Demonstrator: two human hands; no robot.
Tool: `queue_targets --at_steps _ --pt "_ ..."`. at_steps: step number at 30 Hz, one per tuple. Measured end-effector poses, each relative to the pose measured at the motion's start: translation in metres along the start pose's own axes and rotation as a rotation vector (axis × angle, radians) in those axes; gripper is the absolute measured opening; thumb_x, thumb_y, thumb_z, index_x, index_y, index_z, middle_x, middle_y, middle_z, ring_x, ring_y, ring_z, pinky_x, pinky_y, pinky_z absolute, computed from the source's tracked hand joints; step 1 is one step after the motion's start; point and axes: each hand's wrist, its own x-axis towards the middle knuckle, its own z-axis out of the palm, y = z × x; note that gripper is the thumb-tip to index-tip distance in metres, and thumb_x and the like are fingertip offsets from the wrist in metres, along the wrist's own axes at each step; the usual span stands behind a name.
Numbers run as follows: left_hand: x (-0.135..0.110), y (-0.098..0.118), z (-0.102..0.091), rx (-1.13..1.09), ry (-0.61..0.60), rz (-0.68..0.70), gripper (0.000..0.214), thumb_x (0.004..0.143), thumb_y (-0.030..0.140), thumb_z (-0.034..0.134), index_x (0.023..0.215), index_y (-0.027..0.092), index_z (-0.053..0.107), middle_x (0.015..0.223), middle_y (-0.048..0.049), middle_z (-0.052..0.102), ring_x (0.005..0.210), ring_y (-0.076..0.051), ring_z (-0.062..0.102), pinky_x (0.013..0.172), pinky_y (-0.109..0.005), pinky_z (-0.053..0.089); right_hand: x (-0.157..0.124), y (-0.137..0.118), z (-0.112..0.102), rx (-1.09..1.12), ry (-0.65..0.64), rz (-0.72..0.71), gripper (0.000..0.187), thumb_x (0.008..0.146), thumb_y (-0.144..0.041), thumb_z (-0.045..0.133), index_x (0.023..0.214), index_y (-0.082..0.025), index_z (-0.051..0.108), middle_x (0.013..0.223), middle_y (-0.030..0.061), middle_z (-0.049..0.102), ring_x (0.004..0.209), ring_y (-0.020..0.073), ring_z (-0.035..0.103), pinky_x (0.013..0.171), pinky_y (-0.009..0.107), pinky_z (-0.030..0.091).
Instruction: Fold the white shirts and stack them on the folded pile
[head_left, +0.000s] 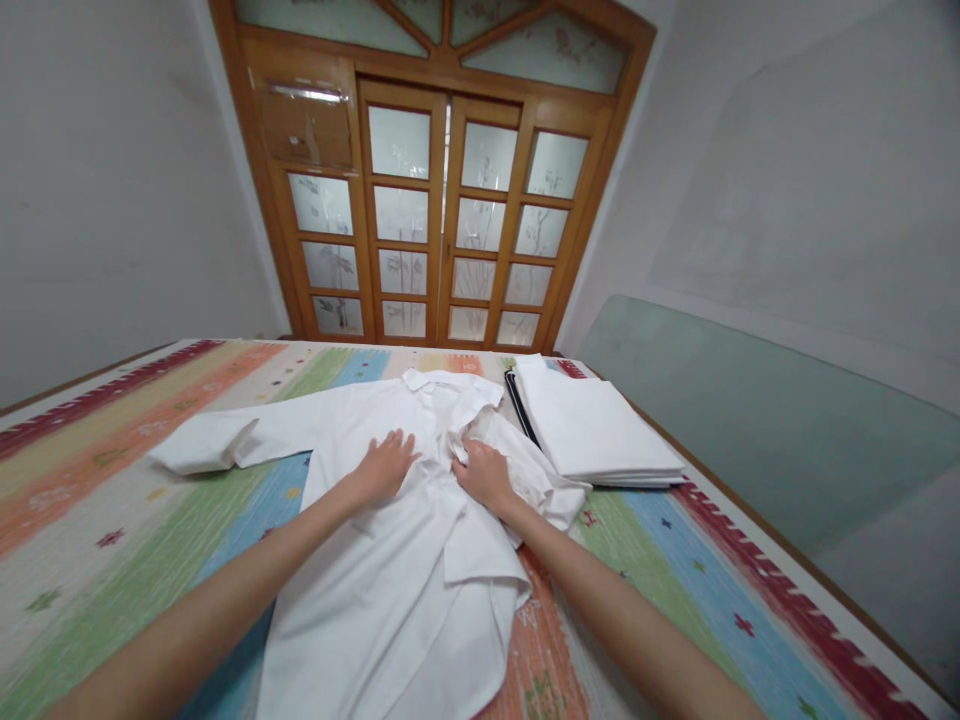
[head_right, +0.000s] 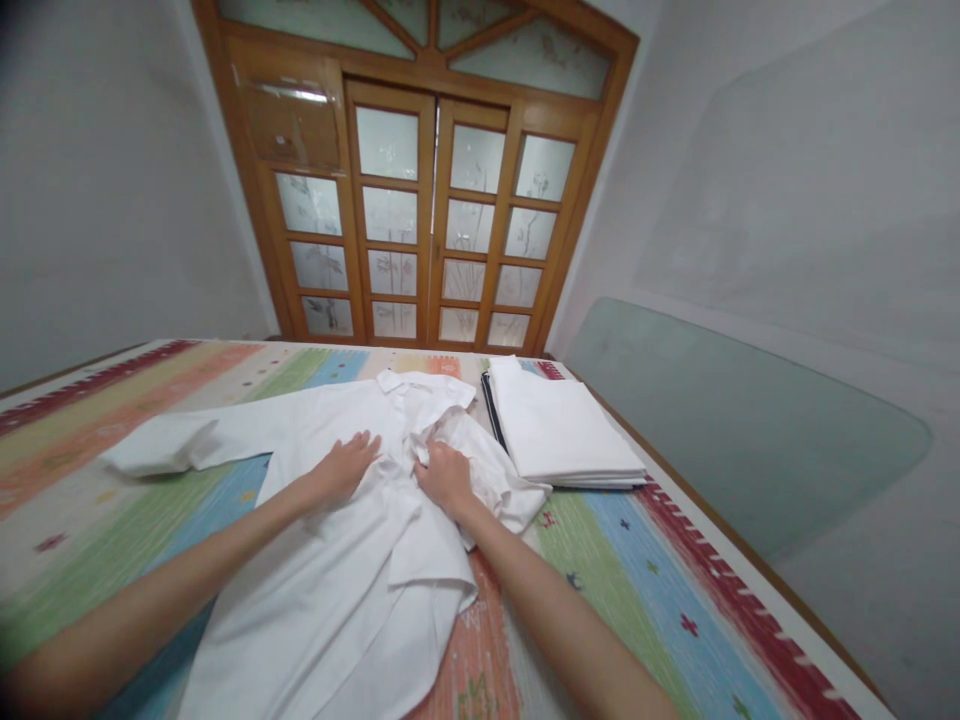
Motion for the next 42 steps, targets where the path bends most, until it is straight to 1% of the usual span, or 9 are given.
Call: queue_targets --at_steps 4,9,11,15,21,28,34,39,42 --pt "-0.073 0.020 -0.024 -0.002 -0.015 -0.102 0.049 0.100 0.040 0.019 0.121 0.014 0.055 0.103 -0.0180 0.069 0.097 -0.030 0.067 0.080 -0.043 0.050 0.000 -0.001 -0.002 0.009 -0.027 -0.001 0.027 0.090 -0.035 0.050 0.105 -0.017 0.064 0.105 0.0134 0.071 0.097 0.0263 0.066 0.077 0.032 0.043" --pt "-0.156 0.054 -0.026 -0.128 -0.263 0.198 0.058 0.089 0.067 0.034 0.100 0.018 0.063 0.100 -0.0162 0.068 0.092 -0.033 0.066 0.080 -0.045 0.048 -0.002 -0.001 -0.007 0.047 -0.051 0.006 0.032 0.089 -0.039 0.050 0.107 -0.017 0.064 0.105 0.0141 0.072 0.099 0.0276 0.066 0.080 0.032 0.044" --pt "-0.170 0.059 -0.017 -0.138 -0.325 0.251 0.051 0.092 0.060 0.037 0.103 0.018 0.063 0.102 -0.0155 0.068 0.093 -0.032 0.066 0.080 -0.044 0.048 -0.003 0.002 -0.009 0.119 -0.072 -0.003 0.034 0.086 -0.039 0.054 0.111 -0.017 0.063 0.107 0.0135 0.071 0.100 0.0276 0.065 0.081 0.032 0.044" --pt "-0.177 0.050 -0.010 -0.170 -0.376 0.292 0.034 0.098 0.035 0.033 0.097 0.019 0.063 0.098 -0.0112 0.071 0.090 -0.026 0.067 0.076 -0.035 0.047 -0.004 0.015 -0.014 0.487 -0.146 -0.128 0.041 0.070 -0.022 0.061 0.111 -0.016 0.062 0.108 0.0077 0.071 0.095 0.0223 0.064 0.079 0.028 0.045" --pt "-0.183 0.028 -0.024 -0.343 -0.372 0.328 0.035 0.098 0.044 0.038 0.084 0.020 0.059 0.090 -0.0062 0.070 0.081 -0.020 0.065 0.067 -0.028 0.041 -0.003 0.036 -0.039 0.767 -0.186 -0.104 0.033 0.061 -0.012 0.053 0.092 -0.012 0.065 0.085 0.0024 0.069 0.074 0.0163 0.060 0.066 0.023 0.044" --pt "-0.188 0.031 -0.016 -0.330 -0.311 0.249 0.038 0.096 0.049 0.038 0.083 0.020 0.058 0.087 -0.0059 0.070 0.077 -0.020 0.063 0.068 -0.030 0.039 -0.024 0.043 -0.076 0.139 0.078 -0.056 0.013 0.080 -0.026 0.057 0.080 -0.016 0.064 0.085 0.0081 0.069 0.077 0.0187 0.060 0.067 0.026 0.039" --pt "-0.182 0.046 -0.011 -0.176 -0.281 0.201 0.040 0.098 0.045 0.029 0.092 0.019 0.059 0.087 -0.0108 0.070 0.082 -0.026 0.067 0.070 -0.034 0.043 -0.064 0.023 -0.061 0.010 -0.271 -0.011 0.062 0.092 -0.065 0.038 0.075 -0.016 0.072 0.085 0.0176 0.073 0.082 0.0283 0.068 0.066 0.032 0.043" --pt "-0.174 0.056 -0.012 -0.142 -0.251 0.199 0.047 0.096 0.055 0.030 0.096 0.018 0.059 0.089 -0.0127 0.071 0.084 -0.028 0.068 0.072 -0.037 0.046 -0.060 0.016 -0.048 0.010 -0.249 0.075 0.075 0.093 -0.069 0.027 0.088 -0.011 0.075 0.097 0.0240 0.072 0.090 0.0322 0.069 0.069 0.035 0.045" --pt "-0.172 0.058 -0.010 -0.130 -0.235 0.221 0.042 0.096 0.050 0.033 0.097 0.017 0.058 0.092 -0.0138 0.071 0.085 -0.029 0.068 0.074 -0.038 0.047 -0.048 0.018 -0.044 0.050 -0.200 0.108 0.068 0.095 -0.063 0.030 0.090 -0.012 0.075 0.100 0.0224 0.072 0.092 0.0306 0.069 0.067 0.032 0.043"
